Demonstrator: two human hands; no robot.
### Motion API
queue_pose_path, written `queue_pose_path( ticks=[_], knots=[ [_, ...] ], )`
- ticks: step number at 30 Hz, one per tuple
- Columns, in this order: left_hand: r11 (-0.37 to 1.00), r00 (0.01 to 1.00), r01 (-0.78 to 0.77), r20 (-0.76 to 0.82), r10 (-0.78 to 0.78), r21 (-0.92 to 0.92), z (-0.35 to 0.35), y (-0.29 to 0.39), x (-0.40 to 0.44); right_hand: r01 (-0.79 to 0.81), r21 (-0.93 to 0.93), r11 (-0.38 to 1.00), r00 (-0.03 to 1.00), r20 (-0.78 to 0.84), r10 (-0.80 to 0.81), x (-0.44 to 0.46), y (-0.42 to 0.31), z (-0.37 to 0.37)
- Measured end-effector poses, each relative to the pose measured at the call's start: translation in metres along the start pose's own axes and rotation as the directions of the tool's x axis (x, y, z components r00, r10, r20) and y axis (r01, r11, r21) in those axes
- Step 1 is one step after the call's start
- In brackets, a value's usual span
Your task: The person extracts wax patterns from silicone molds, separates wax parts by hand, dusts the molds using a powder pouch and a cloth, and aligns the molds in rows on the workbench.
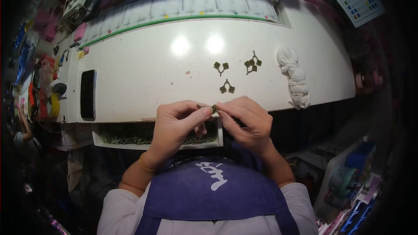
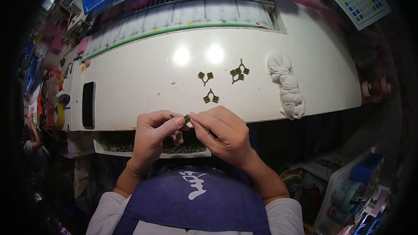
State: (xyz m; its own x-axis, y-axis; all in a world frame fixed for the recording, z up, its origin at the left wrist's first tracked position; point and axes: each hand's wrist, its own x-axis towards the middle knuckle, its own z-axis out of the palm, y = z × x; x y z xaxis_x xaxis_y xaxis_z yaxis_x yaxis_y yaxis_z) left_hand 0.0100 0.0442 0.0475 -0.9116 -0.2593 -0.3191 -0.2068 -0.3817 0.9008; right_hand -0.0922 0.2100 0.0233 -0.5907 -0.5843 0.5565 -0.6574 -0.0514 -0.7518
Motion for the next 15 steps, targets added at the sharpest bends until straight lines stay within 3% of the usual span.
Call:
queue_pose_path(
  ticks=[12, 15],
  knots=[
    [0.999, 1.000, 0.004, -0.013, -0.004, 0.033, 0.0015, -0.0023, 0.0034, -0.044, 0.043, 0.998, 0.999, -0.006, 0.045, -0.0009, 0.0030, -0.0013],
    [0.997, 1.000, 0.019, -0.008, -0.018, 0.078, 0.0014, -0.0027, 0.0073, -0.020, -0.028, 0.999, 1.000, -0.016, 0.020, 0.0036, 0.0095, -0.0051]
  ],
)
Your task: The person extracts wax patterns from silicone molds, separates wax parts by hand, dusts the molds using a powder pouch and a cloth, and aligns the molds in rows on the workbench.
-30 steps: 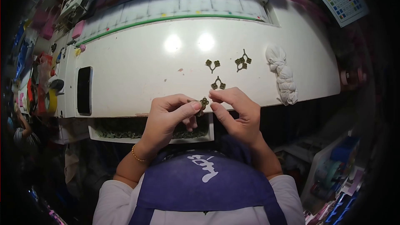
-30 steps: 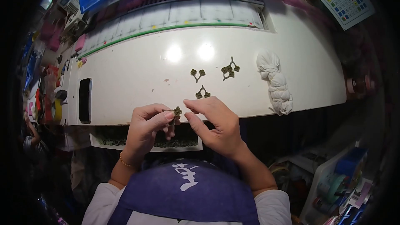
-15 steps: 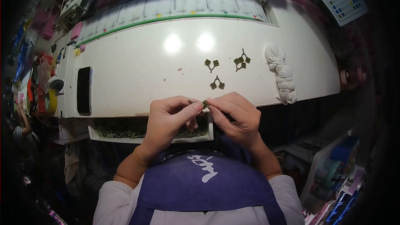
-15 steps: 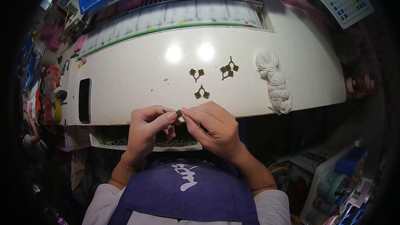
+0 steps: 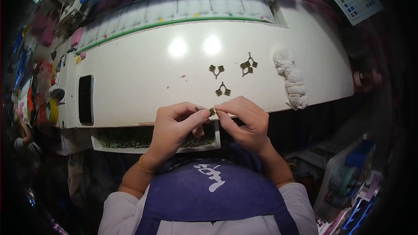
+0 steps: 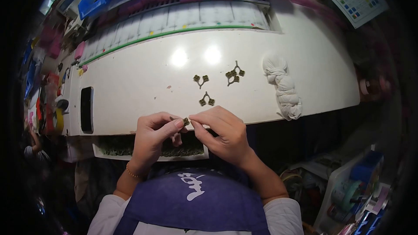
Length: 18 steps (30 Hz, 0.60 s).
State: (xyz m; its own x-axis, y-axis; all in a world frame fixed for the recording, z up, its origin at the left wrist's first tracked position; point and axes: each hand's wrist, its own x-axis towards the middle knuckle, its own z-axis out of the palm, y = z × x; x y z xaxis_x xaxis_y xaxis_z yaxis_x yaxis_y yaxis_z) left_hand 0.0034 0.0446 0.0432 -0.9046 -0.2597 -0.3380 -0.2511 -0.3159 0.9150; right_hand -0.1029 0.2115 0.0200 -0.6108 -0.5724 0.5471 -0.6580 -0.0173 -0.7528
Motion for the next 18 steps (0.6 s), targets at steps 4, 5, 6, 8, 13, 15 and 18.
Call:
queue_pose_path(
  ticks=[4, 5, 6, 8, 13, 15, 18],
  knots=[
    [0.969, 0.994, -0.090, -0.041, 0.102, 0.232, -0.007, -0.013, 0.021, -0.195, -0.415, 0.889, 0.980, -0.124, 0.157, 0.012, 0.039, -0.023],
    [0.839, 0.961, -0.218, -0.039, 0.272, 0.499, -0.010, -0.013, 0.032, -0.194, -0.423, 0.885, 0.980, -0.132, 0.152, 0.015, 0.055, -0.028],
    [0.622, 0.903, -0.303, 0.008, 0.430, 0.722, -0.012, -0.012, 0.043, -0.221, -0.551, 0.805, 0.973, -0.176, 0.147, 0.018, 0.070, -0.031],
    [0.542, 0.909, -0.221, -0.030, 0.416, 0.811, -0.012, -0.014, 0.056, -0.247, -0.665, 0.704, 0.967, -0.221, 0.131, 0.019, 0.079, -0.033],
    [0.510, 0.773, -0.291, -0.115, 0.624, 0.810, -0.013, -0.014, 0.063, -0.364, -0.484, 0.796, 0.931, -0.173, 0.321, 0.027, 0.081, -0.029],
    [0.507, 0.789, -0.303, -0.086, 0.608, 0.807, -0.015, -0.012, 0.065, -0.400, -0.400, 0.825, 0.915, -0.117, 0.387, 0.031, 0.079, -0.025],
    [0.606, 0.810, -0.377, -0.068, 0.582, 0.700, -0.011, -0.011, 0.071, -0.529, -0.043, 0.848, 0.842, -0.155, 0.517, 0.035, 0.068, -0.021]
  ],
)
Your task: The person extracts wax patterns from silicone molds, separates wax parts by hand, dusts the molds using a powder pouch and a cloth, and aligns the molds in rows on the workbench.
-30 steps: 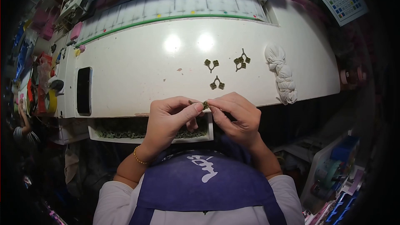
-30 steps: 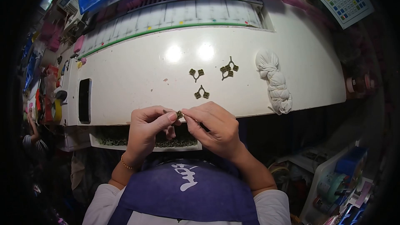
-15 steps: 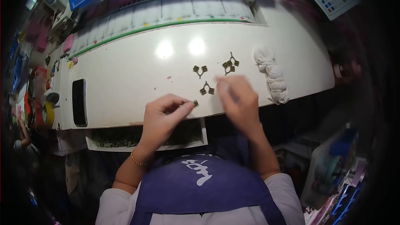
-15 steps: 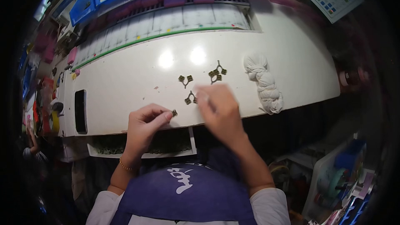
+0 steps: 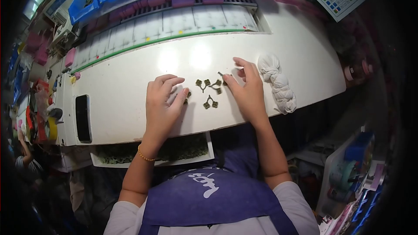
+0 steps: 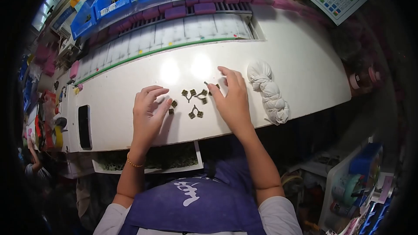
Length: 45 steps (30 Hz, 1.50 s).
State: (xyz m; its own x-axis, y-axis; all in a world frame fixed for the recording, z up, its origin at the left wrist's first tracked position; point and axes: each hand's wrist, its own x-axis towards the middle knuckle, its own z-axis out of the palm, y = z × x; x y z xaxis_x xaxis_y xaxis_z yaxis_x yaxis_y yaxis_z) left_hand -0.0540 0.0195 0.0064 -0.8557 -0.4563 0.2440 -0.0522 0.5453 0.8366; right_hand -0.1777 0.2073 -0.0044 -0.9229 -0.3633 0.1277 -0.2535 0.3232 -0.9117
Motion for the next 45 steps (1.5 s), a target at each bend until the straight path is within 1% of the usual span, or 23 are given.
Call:
queue_pose_path(
  ticks=[2, 3, 6, 8, 9, 11, 15, 18, 22, 25, 26, 28, 29, 31, 32, 34, 36, 39, 41, 42, 43, 44, 45],
  knots=[
    [0.993, 0.997, -0.075, 0.001, 0.076, 0.091, 0.003, 0.000, 0.002, 0.169, -0.349, 0.922, 0.973, -0.088, -0.212, -0.009, -0.011, -0.004],
    [0.993, 0.997, -0.076, 0.001, 0.076, 0.090, 0.005, 0.003, 0.003, 0.169, -0.350, 0.921, 0.973, -0.088, -0.212, -0.009, -0.008, -0.004],
    [0.912, 0.951, -0.306, 0.134, 0.279, 0.274, 0.018, 0.018, 0.008, 0.169, -0.302, 0.938, 0.985, 0.024, -0.170, -0.013, 0.000, -0.010],
    [0.904, 0.942, -0.327, 0.168, 0.290, 0.275, 0.034, 0.016, 0.019, 0.334, -0.352, 0.874, 0.942, 0.121, -0.312, -0.009, -0.001, -0.015],
    [0.904, 0.942, -0.329, 0.167, 0.292, 0.275, 0.036, 0.014, 0.024, 0.335, -0.352, 0.874, 0.942, 0.120, -0.313, -0.007, 0.003, -0.015],
    [0.860, 0.903, -0.403, 0.287, 0.318, 0.314, 0.037, 0.010, 0.035, 0.439, -0.412, 0.799, 0.897, 0.144, -0.418, -0.005, 0.014, -0.016],
    [0.840, 0.854, -0.464, 0.394, 0.339, 0.282, 0.033, 0.013, 0.048, 0.292, -0.344, 0.892, 0.945, -0.040, -0.325, -0.005, 0.014, -0.018],
    [0.828, 0.821, -0.494, 0.454, 0.346, 0.263, 0.039, 0.010, 0.052, 0.383, -0.310, 0.870, 0.915, -0.005, -0.404, -0.009, 0.018, -0.018],
    [0.826, 0.833, -0.502, 0.402, 0.381, 0.256, 0.045, 0.011, 0.045, 0.348, -0.366, 0.863, 0.919, -0.049, -0.391, -0.020, 0.008, -0.013],
    [0.848, 0.849, -0.486, 0.342, 0.402, 0.210, 0.032, 0.034, 0.030, 0.273, -0.070, 0.960, 0.961, -0.017, -0.274, -0.027, -0.009, -0.014],
    [0.863, 0.855, -0.474, 0.324, 0.404, 0.174, 0.026, 0.044, 0.024, 0.269, -0.069, 0.961, 0.963, -0.020, -0.271, -0.030, -0.014, -0.017],
    [0.853, 0.856, -0.490, 0.288, 0.430, 0.181, 0.018, 0.052, 0.015, -0.007, 0.215, 0.977, 0.988, 0.150, -0.026, -0.035, -0.019, -0.021],
    [0.912, 0.898, -0.400, 0.239, 0.370, 0.093, 0.013, 0.051, 0.011, -0.008, 0.343, 0.939, 0.993, 0.112, -0.033, -0.037, -0.018, -0.017],
    [0.971, 0.957, -0.214, 0.178, 0.231, -0.111, 0.005, 0.047, 0.006, -0.060, 0.412, 0.909, 0.991, 0.137, 0.003, -0.039, -0.020, -0.018],
    [0.971, 0.957, -0.212, 0.178, 0.229, -0.108, 0.003, 0.047, 0.003, -0.113, 0.472, 0.874, 0.987, 0.158, 0.042, -0.041, -0.021, -0.019],
    [0.970, 0.962, 0.028, 0.270, 0.040, -0.242, 0.001, 0.046, -0.003, -0.120, 0.484, 0.867, 0.984, 0.176, 0.037, -0.043, -0.023, -0.017],
    [0.966, 0.962, -0.018, 0.260, 0.087, -0.256, 0.003, 0.052, -0.007, -0.124, 0.493, 0.861, 0.980, 0.195, 0.029, -0.046, -0.025, -0.015],
    [0.974, 0.957, -0.061, 0.264, 0.120, -0.218, 0.002, 0.053, -0.010, -0.049, 0.370, 0.928, 0.989, 0.151, -0.008, -0.048, -0.029, -0.014],
    [0.986, 0.963, -0.048, 0.255, 0.088, -0.159, 0.003, 0.047, -0.013, 0.188, 0.164, 0.968, 0.963, 0.161, -0.214, -0.046, -0.033, -0.016],
    [0.985, 0.961, -0.055, 0.260, 0.096, -0.164, 0.002, 0.043, -0.013, 0.190, 0.158, 0.969, 0.965, 0.152, -0.214, -0.041, -0.030, -0.018],
    [0.993, 0.968, -0.098, 0.226, 0.109, -0.060, -0.001, 0.040, -0.013, 0.323, -0.139, 0.936, 0.946, 0.016, -0.324, -0.030, -0.022, -0.020],
    [0.990, 0.974, -0.134, 0.192, 0.123, 0.044, -0.003, 0.035, -0.014, 0.382, -0.439, 0.814, 0.886, -0.077, -0.457, -0.021, -0.014, -0.023],
    [0.980, 0.976, -0.150, 0.177, 0.125, 0.133, -0.004, 0.026, -0.015, 0.268, -0.512, 0.816, 0.927, -0.092, -0.363, -0.014, -0.004, -0.026]
  ],
)
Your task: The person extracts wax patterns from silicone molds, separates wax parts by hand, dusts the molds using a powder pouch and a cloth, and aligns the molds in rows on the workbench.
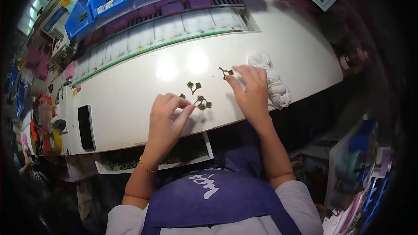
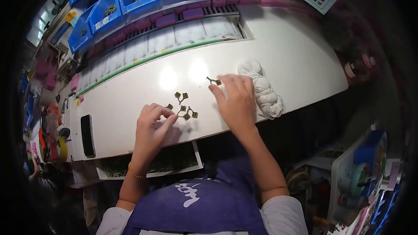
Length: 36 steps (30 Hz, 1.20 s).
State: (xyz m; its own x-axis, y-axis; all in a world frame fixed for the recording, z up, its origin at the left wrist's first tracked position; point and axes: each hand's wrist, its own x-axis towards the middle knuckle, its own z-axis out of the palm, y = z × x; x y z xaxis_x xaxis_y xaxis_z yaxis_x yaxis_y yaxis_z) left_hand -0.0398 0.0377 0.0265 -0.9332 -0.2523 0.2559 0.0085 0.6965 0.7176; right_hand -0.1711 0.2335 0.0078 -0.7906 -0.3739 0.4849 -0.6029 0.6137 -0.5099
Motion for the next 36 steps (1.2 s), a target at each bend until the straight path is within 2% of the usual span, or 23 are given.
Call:
queue_pose_path(
  ticks=[1, 3, 5, 7, 8, 9, 10, 11, 12, 13, 14, 15, 16, 17, 19, 20, 22, 24, 27, 31, 35, 36],
  knots=[
    [1.000, 1.000, -0.005, 0.000, 0.005, -0.004, 0.000, -0.004, -0.002, 0.001, -0.005, 1.000, 1.000, -0.004, -0.001, 0.001, 0.008, 0.008],
    [0.986, 0.996, 0.080, -0.055, -0.073, 0.147, 0.000, -0.010, -0.005, 0.002, -0.087, 0.996, 1.000, 0.024, 0.000, 0.003, 0.017, 0.018],
    [0.982, 0.992, 0.117, -0.066, -0.108, 0.150, -0.002, -0.016, -0.005, -0.023, -0.058, 0.998, 0.997, 0.068, 0.027, 0.004, 0.015, 0.020],
    [0.993, 0.950, 0.121, -0.293, -0.110, 0.019, -0.005, -0.023, -0.004, -0.059, 0.072, 0.996, 0.993, 0.104, 0.052, 0.006, 0.013, 0.022],
    [0.988, 0.943, 0.152, -0.298, -0.151, -0.021, -0.012, -0.024, -0.006, -0.055, 0.082, 0.995, 0.992, 0.115, 0.046, 0.005, 0.012, 0.025],
    [0.987, 0.939, 0.161, -0.305, -0.158, -0.015, -0.017, -0.029, -0.014, -0.084, 0.197, 0.977, 0.991, 0.120, 0.061, 0.004, 0.012, 0.027],
    [0.945, 0.932, 0.248, -0.212, -0.293, -0.214, -0.022, -0.036, -0.026, -0.115, 0.307, 0.945, 0.989, 0.122, 0.081, 0.004, 0.011, 0.030],
    [0.853, 0.911, 0.338, -0.089, -0.402, -0.398, -0.024, -0.039, -0.033, -0.118, 0.309, 0.944, 0.989, 0.123, 0.083, 0.004, 0.010, 0.031],
    [0.899, 0.953, 0.214, -0.121, -0.279, -0.382, -0.020, -0.035, -0.036, -0.195, 0.364, 0.911, 0.976, 0.168, 0.142, 0.002, 0.007, 0.030],
    [0.897, 0.951, 0.219, -0.120, -0.284, -0.385, -0.015, -0.028, -0.034, -0.270, 0.414, 0.869, 0.957, 0.217, 0.194, 0.001, 0.005, 0.029],
    [0.903, 0.960, 0.186, -0.123, -0.250, -0.387, -0.011, -0.019, -0.029, -0.268, 0.415, 0.870, 0.957, 0.220, 0.190, 0.000, 0.000, 0.026],
    [0.909, 0.967, 0.152, -0.131, -0.217, -0.387, -0.007, -0.015, -0.022, -0.380, 0.521, 0.764, 0.913, 0.343, 0.221, 0.000, -0.008, 0.023],
    [0.965, 0.986, 0.038, -0.149, -0.079, -0.260, -0.006, -0.013, -0.013, -0.494, 0.595, 0.634, 0.855, 0.466, 0.228, 0.000, -0.015, 0.020],
    [0.978, 0.990, 0.004, -0.137, -0.034, -0.211, -0.004, -0.004, -0.007, -0.494, 0.597, 0.632, 0.853, 0.472, 0.222, 0.000, -0.021, 0.016],
    [0.976, 0.984, -0.138, -0.131, 0.117, -0.170, 0.004, 0.000, 0.004, -0.334, 0.637, 0.695, 0.909, 0.412, 0.059, 0.000, -0.029, 0.007],
    [0.974, 0.969, -0.212, -0.142, 0.200, -0.076, 0.007, 0.000, 0.009, -0.334, 0.637, 0.695, 0.909, 0.411, 0.061, 0.000, -0.033, 0.001],
    [0.969, 0.970, -0.232, -0.100, 0.224, -0.080, 0.006, -0.002, 0.013, -0.381, 0.677, 0.630, 0.872, 0.490, 0.002, 0.002, -0.039, -0.010],
    [0.956, 0.962, -0.271, -0.064, 0.265, -0.117, 0.006, -0.005, 0.015, -0.364, 0.678, 0.639, 0.873, 0.488, -0.021, 0.003, -0.041, -0.014],
    [0.952, 0.973, -0.231, -0.026, 0.230, -0.202, 0.005, -0.005, 0.011, -0.350, 0.687, 0.637, 0.874, 0.485, -0.043, 0.002, -0.044, -0.015],
    [0.963, 0.982, -0.185, -0.007, 0.187, -0.194, 0.000, 0.004, 0.006, -0.348, 0.701, 0.623, 0.879, 0.475, -0.044, 0.000, -0.047, -0.013],
    [0.946, 0.999, -0.041, 0.006, 0.045, -0.320, 0.007, 0.010, -0.003, -0.312, 0.704, 0.638, 0.897, 0.439, -0.045, -0.005, -0.054, -0.012],
    [0.929, 1.000, 0.021, 0.009, -0.018, -0.369, 0.011, 0.009, -0.006, -0.093, 0.637, 0.766, 0.947, 0.294, -0.129, -0.008, -0.058, -0.013]
  ],
)
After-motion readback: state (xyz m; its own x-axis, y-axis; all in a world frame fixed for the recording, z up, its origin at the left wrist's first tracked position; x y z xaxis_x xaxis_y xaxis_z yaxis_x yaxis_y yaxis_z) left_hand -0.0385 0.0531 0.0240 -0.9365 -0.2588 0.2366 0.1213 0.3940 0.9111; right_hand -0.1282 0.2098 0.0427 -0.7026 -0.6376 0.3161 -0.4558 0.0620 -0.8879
